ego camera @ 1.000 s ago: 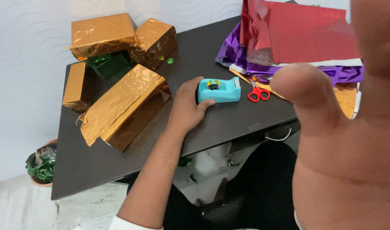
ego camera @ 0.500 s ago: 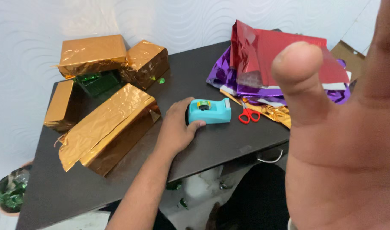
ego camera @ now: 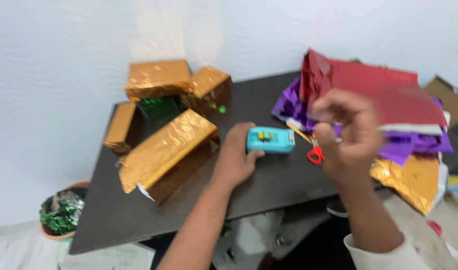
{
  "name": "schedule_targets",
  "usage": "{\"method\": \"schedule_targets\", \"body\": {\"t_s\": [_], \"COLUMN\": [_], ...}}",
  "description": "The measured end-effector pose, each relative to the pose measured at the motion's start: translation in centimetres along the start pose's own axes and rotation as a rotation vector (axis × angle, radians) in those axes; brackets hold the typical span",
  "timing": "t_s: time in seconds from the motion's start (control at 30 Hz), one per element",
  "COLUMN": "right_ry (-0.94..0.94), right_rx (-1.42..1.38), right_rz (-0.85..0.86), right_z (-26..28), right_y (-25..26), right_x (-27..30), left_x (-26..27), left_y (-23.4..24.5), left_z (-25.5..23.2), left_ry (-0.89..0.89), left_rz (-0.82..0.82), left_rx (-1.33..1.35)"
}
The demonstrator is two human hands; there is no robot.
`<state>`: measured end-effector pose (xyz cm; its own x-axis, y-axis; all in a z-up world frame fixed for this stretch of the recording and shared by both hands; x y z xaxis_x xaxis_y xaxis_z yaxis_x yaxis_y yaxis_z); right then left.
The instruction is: The person wraps a small box with gold foil paper on a dark table. They fold the paper around the box, use a tape dispenser to secure the seams, and smooth the edges to complete the wrapping.
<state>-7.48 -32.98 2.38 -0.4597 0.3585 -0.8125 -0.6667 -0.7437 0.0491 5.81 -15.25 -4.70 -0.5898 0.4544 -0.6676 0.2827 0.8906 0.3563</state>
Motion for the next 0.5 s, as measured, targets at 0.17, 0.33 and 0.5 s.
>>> {"method": "schedule_targets", "body": {"t_s": [0.17, 0.33, 0.5], "right_ry": [-0.042, 0.148, 0.086], "right_rx": [0.502, 0.551, 0.560], "right_rz": [0.120, 0.228, 0.281], "right_z": [-3.8, -5.3, -5.5], "right_y": [-3.2, -4.1, -4.2], "right_x": [0.5, 2.2, 2.7], "left_x": [-0.9, -0.2, -0.2], "left_y": [1.0, 0.9, 0.7], "left_z": [-1.9, -1.3, -0.5], "left_ry": [0.156, 0.186, 0.115], "left_rz": [0.081, 0.035, 0.003], "left_rx": [-0.015, -0.053, -0.091]}}
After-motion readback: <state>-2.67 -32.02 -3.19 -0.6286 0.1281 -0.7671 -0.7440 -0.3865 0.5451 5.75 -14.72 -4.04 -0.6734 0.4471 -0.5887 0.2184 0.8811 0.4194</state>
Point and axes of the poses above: each hand's wrist, its own x-axis away from the middle knuckle, its own y-axis out of the back of the hand, z = x × y, the point moved 1 cm from there along -x, towards the middle knuckle, and after that the axes turned 10 degrees about x, right-handed, at the moved point
